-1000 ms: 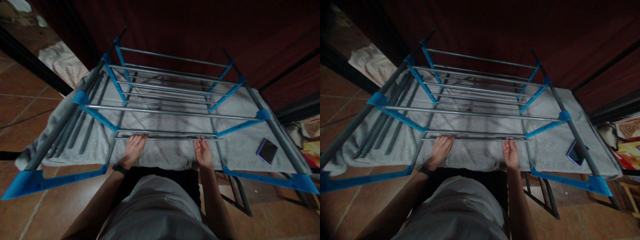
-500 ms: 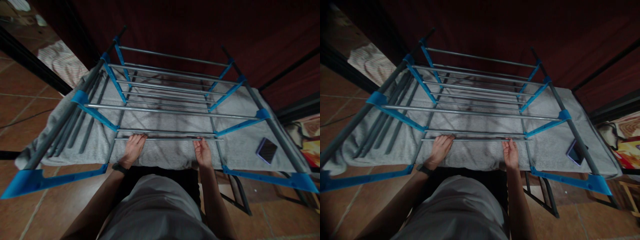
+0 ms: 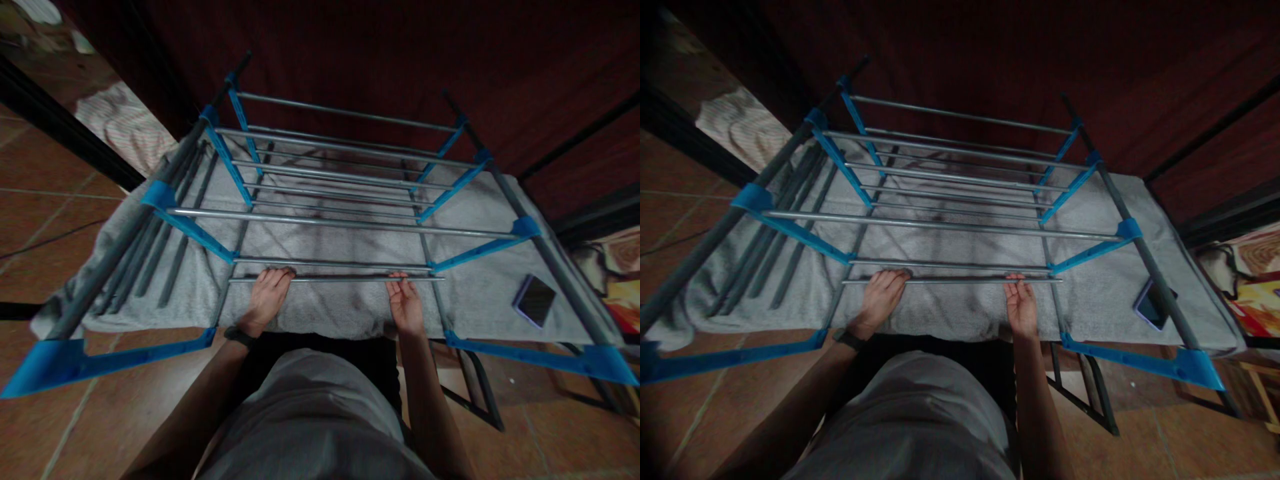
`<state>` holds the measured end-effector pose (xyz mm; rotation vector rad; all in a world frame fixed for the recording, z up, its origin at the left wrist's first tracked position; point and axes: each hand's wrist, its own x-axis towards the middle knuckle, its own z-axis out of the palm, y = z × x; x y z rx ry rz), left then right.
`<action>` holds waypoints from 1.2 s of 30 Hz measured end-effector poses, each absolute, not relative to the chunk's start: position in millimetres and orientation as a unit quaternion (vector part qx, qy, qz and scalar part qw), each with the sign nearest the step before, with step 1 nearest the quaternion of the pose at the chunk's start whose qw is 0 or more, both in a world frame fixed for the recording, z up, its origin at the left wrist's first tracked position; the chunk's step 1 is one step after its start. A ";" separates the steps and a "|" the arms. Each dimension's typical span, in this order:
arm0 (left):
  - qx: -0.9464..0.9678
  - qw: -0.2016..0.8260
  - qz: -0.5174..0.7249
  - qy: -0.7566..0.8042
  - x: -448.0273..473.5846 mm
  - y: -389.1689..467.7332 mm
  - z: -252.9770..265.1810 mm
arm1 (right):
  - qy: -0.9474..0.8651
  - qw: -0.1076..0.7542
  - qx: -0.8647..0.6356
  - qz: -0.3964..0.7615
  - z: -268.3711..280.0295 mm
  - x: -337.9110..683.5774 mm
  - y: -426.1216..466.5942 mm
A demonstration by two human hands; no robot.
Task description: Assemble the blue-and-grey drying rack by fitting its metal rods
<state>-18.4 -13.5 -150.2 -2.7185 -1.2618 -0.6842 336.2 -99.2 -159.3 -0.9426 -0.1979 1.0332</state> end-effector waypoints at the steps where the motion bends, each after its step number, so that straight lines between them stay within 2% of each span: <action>1: -0.885 0.035 -0.221 -0.409 -18.3 -13.6 -149.9 | -0.089 0.762 -0.433 0.474 -159.4 336.1 -99.1; 21: -0.910 0.070 -0.187 -0.362 -21.4 -3.6 -143.5 | -0.079 0.768 -0.426 0.471 -158.7 335.9 -96.8; 36: -0.914 0.063 -0.195 -0.351 -15.5 6.4 -136.5 | -0.056 0.735 -0.472 0.483 -150.7 341.8 -89.7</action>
